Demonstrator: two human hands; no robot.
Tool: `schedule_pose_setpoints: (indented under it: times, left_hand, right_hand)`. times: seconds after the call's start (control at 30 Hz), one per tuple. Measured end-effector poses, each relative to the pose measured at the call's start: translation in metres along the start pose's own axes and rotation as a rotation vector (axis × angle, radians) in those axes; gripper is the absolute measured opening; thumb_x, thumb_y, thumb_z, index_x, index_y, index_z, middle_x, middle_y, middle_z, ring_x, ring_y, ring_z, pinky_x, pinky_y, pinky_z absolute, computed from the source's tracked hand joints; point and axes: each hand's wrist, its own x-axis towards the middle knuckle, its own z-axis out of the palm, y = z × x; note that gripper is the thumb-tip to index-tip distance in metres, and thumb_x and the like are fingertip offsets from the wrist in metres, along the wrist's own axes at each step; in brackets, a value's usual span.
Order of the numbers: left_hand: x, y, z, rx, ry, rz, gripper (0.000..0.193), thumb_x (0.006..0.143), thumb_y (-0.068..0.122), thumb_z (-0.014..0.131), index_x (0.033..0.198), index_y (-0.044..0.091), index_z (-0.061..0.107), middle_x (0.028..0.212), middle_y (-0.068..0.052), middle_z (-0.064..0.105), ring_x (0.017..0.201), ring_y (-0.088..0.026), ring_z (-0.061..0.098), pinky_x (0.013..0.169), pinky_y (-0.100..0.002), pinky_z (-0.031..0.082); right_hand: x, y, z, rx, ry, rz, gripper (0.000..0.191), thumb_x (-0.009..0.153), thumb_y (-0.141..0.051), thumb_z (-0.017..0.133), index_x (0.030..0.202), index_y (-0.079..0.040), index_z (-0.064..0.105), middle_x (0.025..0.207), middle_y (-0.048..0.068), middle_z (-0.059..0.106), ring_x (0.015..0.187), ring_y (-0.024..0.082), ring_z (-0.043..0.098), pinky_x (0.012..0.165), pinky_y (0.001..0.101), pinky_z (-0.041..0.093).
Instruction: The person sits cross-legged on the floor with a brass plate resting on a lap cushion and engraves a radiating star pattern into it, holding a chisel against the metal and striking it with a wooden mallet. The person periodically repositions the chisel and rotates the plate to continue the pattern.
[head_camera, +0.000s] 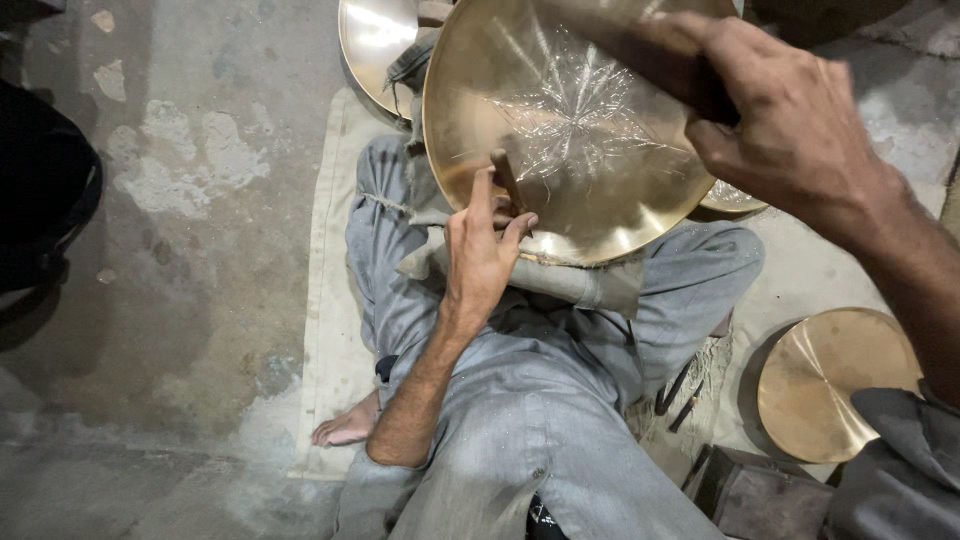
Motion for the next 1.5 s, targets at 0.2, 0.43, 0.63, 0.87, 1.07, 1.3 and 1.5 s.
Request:
schedule_pose_setpoints:
  times: [0.2,0.43,0.63,0.87,1.07,1.3,1.5]
  left_hand:
    - [0.000,0.004,-0.002,0.002,0.018,-0.008,0.064,0.089,0.004,0.079,0.140,-0.008,0.043,0.097,-0.018,0.076,0.085,-0.024,0.080,0.067,-0.030,0.069]
    - [-0.001,0.006,-0.003,-0.049,0.001,-0.028,0.056,0.090,0.003,0.079,0.135,-0.006,0.047,0.096,-0.017,0.076,0.085,-0.024,0.081,0.069,-0.032,0.069]
    - [-0.001,-0.002,-0.001,-0.073,-0.026,-0.045,0.055,0.090,0.004,0.079,0.136,-0.001,0.049,0.094,-0.015,0.076,0.085,-0.024,0.080,0.070,-0.032,0.070]
    - [0.024,-0.027,-0.023,-0.054,0.157,0.125,0.054,0.104,0.005,0.065,0.149,0.014,0.038,0.114,-0.014,0.074,0.100,-0.024,0.080,0.077,-0.035,0.069]
    - [0.051,-0.027,-0.034,0.080,-0.075,0.131,0.064,0.100,0.013,0.078,0.151,0.018,0.040,0.108,-0.013,0.079,0.091,-0.022,0.081,0.075,-0.035,0.068]
    - [0.065,-0.011,-0.035,0.055,-0.200,0.216,0.061,0.091,0.010,0.079,0.146,0.014,0.053,0.113,-0.013,0.078,0.101,-0.022,0.079,0.086,-0.037,0.070]
    - [0.077,-0.019,-0.032,0.073,-0.291,0.243,0.066,0.091,0.009,0.077,0.150,0.015,0.049,0.115,-0.013,0.077,0.101,-0.022,0.078,0.090,-0.039,0.067]
  right_hand:
    - [0.005,-0.007,-0.005,-0.299,-0.170,-0.053,0.059,0.089,-0.011,0.070,0.146,-0.027,0.065,0.098,-0.001,0.076,0.077,0.016,0.070,0.062,0.0336,0.058]
    - [0.007,-0.010,-0.006,-0.400,-0.150,-0.128,0.055,0.096,-0.007,0.067,0.146,-0.029,0.062,0.101,0.000,0.074,0.074,0.014,0.069,0.061,0.0289,0.058]
    - [0.006,-0.014,-0.014,-0.221,-0.400,0.023,0.053,0.098,-0.007,0.062,0.146,-0.030,0.061,0.105,0.003,0.074,0.069,0.017,0.069,0.052,0.0349,0.055]
    - [-0.013,-0.004,-0.019,-0.212,-0.203,0.121,0.070,0.086,-0.017,0.079,0.152,-0.017,0.056,0.112,0.010,0.065,0.086,0.022,0.069,0.070,0.0358,0.059]
    - [-0.027,0.017,0.015,-0.074,-0.247,0.276,0.077,0.080,-0.016,0.084,0.151,-0.011,0.055,0.122,0.018,0.059,0.092,0.029,0.068,0.072,0.0402,0.062]
    - [-0.042,0.031,0.044,0.036,-0.285,0.311,0.069,0.095,-0.027,0.077,0.157,-0.016,0.051,0.116,0.011,0.069,0.079,0.025,0.070,0.062,0.0405,0.059]
    - [-0.044,0.030,0.045,-0.095,-0.232,0.225,0.075,0.091,-0.035,0.079,0.161,-0.025,0.053,0.116,0.011,0.066,0.082,0.024,0.069,0.059,0.0369,0.058]
